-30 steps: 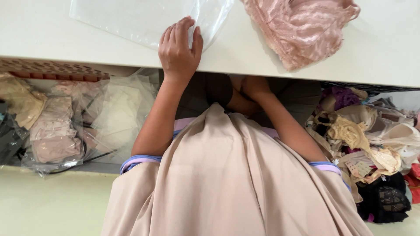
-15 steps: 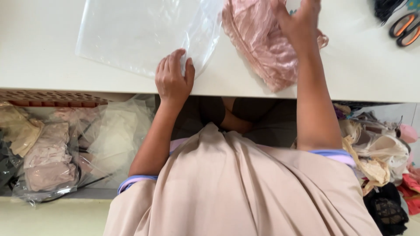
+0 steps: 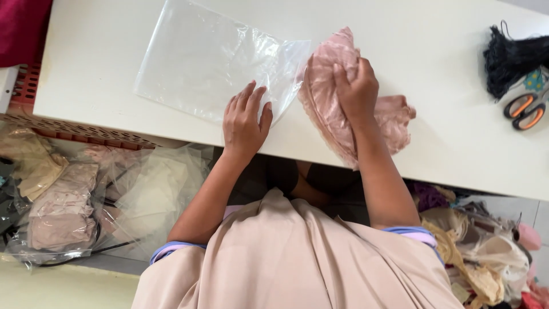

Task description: The person picks up pink and tan bras from a pile, folds them, and places them into clear plastic bags.

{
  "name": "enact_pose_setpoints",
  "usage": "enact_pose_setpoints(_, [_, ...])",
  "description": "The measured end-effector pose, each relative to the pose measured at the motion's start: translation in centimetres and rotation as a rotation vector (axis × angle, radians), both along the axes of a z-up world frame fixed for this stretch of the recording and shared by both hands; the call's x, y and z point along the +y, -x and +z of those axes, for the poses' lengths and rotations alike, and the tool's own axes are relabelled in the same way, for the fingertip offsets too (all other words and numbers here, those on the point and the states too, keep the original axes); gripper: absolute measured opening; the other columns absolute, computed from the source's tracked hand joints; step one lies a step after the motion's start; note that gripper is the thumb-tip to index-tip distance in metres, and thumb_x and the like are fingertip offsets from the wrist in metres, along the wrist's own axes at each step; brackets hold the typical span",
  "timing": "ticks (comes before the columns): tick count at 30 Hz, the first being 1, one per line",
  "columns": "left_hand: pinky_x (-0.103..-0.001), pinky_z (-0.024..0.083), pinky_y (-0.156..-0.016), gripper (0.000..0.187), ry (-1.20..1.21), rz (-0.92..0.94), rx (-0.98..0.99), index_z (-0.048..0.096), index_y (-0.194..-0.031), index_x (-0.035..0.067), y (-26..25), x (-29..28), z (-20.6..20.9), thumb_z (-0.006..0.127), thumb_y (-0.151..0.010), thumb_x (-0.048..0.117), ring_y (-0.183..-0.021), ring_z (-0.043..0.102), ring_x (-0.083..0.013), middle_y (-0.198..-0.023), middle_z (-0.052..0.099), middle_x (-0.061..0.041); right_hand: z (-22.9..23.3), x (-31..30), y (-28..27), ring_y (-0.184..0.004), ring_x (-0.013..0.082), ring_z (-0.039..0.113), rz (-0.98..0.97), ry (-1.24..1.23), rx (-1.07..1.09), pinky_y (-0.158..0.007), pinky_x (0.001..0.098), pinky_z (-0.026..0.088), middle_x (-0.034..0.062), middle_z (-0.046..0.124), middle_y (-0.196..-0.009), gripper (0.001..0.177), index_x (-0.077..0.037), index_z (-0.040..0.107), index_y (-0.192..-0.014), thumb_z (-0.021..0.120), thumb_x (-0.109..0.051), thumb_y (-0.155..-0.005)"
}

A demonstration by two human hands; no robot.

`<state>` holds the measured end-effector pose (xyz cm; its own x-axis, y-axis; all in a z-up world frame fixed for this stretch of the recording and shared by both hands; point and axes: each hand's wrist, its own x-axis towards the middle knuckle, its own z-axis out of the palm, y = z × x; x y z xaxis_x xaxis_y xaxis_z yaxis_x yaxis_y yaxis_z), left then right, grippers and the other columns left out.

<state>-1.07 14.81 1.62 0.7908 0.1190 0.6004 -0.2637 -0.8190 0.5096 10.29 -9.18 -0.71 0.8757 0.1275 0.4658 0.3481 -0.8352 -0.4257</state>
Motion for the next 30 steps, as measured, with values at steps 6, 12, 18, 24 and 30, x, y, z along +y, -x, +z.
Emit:
enact_pose_setpoints(6, [-0.045,0.058,-0.085,0.026,-0.099,0.046,-0.069,0.067,-0.117,0.007,-2.8,0.0,-1.5,0.057,-0.099,0.023,-0.1,0.072,-0.0337,-0.109,0.072,-0.017,0.6,-2.3,0.6,-0.074,0.0161,0.065,0.17,-0.689,0.129,-0.067,0.0329,0.056,0.0104,0.066,-0.079,0.029,-0.007,0.067,-0.101,0.07,-0.036,-0.097])
enact_pose_setpoints(12, [-0.039,0.059,-0.078,0.028,-0.153,0.062,-0.092,0.068,-0.118,0.015,-4.0,-2.0,-3.0,0.058,-0.096,0.03,-0.09,0.074,-0.0275,-0.104,0.073,-0.009,0.9,-2.3,1.5,-0.056,0.0071,0.056,-0.063,-0.983,0.409,-0.051,0.0204,0.046,0.0041,0.063,-0.068,0.019,-0.009,0.062,-0.086,0.066,-0.025,-0.094])
enact_pose_setpoints(18, [-0.036,0.059,-0.064,0.021,0.001,0.136,-0.039,0.069,-0.112,0.019,-3.6,-3.2,-1.6,0.056,-0.097,0.028,-0.075,0.074,-0.0248,-0.09,0.075,-0.004,1.5,1.0,3.4,-0.073,0.011,0.058,0.239,-0.689,0.308,-0.067,0.0298,0.052,0.0052,0.065,-0.076,0.027,-0.013,0.069,-0.105,0.078,-0.032,-0.088])
enact_pose_setpoints(24, [-0.038,0.061,-0.064,0.016,0.046,0.155,-0.074,0.071,-0.103,0.012,-4.0,-4.0,-0.6,0.058,-0.097,0.019,-0.077,0.075,-0.0307,-0.097,0.075,-0.011,1.7,1.1,3.5,-0.088,0.0465,0.066,0.253,-0.306,0.218,-0.075,0.0541,0.054,0.0258,0.065,-0.091,0.039,0.001,0.064,-0.111,0.073,-0.032,-0.092])
enact_pose_setpoints(30, [-0.04,0.061,-0.068,0.017,-0.003,0.178,-0.163,0.072,-0.104,0.012,-4.7,-4.5,-2.4,0.058,-0.097,0.019,-0.086,0.074,-0.0306,-0.109,0.074,-0.011,2.3,2.4,3.8,-0.076,0.0434,0.067,0.23,0.14,0.181,-0.06,0.0542,0.056,0.0222,0.06,-0.097,0.065,0.002,0.054,-0.132,0.044,-0.055,-0.103])
